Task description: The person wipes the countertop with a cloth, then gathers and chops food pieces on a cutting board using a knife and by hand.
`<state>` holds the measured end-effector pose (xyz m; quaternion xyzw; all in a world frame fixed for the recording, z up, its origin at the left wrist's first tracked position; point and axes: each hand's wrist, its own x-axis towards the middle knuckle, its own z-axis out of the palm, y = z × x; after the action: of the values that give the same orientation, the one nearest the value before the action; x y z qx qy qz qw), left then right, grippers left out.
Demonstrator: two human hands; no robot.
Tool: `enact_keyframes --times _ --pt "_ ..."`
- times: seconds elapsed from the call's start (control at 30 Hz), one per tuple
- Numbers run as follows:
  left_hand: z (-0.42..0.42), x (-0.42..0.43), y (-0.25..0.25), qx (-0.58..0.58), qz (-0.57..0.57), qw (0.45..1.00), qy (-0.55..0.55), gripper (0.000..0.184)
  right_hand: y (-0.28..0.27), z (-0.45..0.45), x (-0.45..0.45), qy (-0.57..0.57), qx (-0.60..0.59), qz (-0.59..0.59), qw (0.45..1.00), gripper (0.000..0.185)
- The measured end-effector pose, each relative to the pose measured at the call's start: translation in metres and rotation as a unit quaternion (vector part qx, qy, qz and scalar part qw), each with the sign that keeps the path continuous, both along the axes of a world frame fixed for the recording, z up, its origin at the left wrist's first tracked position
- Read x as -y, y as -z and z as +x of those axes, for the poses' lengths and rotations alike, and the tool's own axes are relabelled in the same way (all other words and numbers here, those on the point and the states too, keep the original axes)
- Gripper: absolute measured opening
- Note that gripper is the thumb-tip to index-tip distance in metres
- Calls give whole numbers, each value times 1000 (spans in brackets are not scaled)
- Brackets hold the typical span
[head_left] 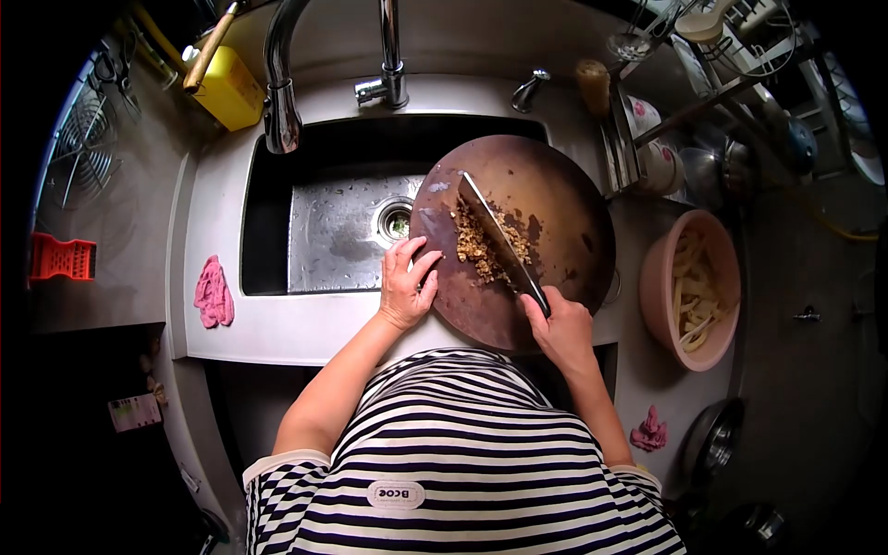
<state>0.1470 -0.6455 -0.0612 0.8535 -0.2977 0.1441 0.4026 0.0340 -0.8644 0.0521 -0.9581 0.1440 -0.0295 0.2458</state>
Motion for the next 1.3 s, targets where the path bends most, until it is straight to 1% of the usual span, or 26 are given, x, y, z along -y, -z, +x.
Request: enact_keyframes --times 0.13,0.23,0.33,0.43,0.47,0.6,0.7,0.77,0.83,0.93,1.03,1.07,1.17,1.3 --pt "1 1 0 -1 -2 1000 2 28 -16 -7 0 14 57 34 998 26" --pt "-1 0 0 -7 -2 1000 2 28 -15 -4 1 9 60 21 998 27" --pt "-1 2 1 -4 -1 1000 4 29 2 2 4 -11 31 -40 999 23" --pt "0 0 -1 -2 -5 1000 3 28 -5 1 8 3 6 14 1000 28" --pt "0 0 0 -1 -6 1000 3 28 -8 1 8 2 23 8 1000 28" --pt "0 1 0 0 -8 1000 1 28 -23 1 4 8 68 51 996 26" --pt "0 0 1 -1 -3 1000 2 29 -12 3 3 2 36 35 999 27" --pt "0 1 0 -1 -2 1000 0 29 5 2 6 -12 13 3 1000 31" --pt "0 1 -1 -1 -5 1000 1 29 1 0 8 -6 15 33 999 29" --pt "0 0 0 1 -8 1000 4 28 -17 -2 8 -3 50 44 998 26" --pt "0 0 1 -1 -6 1000 3 28 -16 -1 9 14 69 69 995 25" --pt "0 0 0 -2 -5 1000 3 28 -11 0 9 9 73 51 996 26" --pt "0 1 1 -2 -7 1000 4 28 13 4 14 -15 29 -8 999 26" --pt "0 1 0 -2 -6 1000 4 28 -5 4 14 -1 42 45 998 26"
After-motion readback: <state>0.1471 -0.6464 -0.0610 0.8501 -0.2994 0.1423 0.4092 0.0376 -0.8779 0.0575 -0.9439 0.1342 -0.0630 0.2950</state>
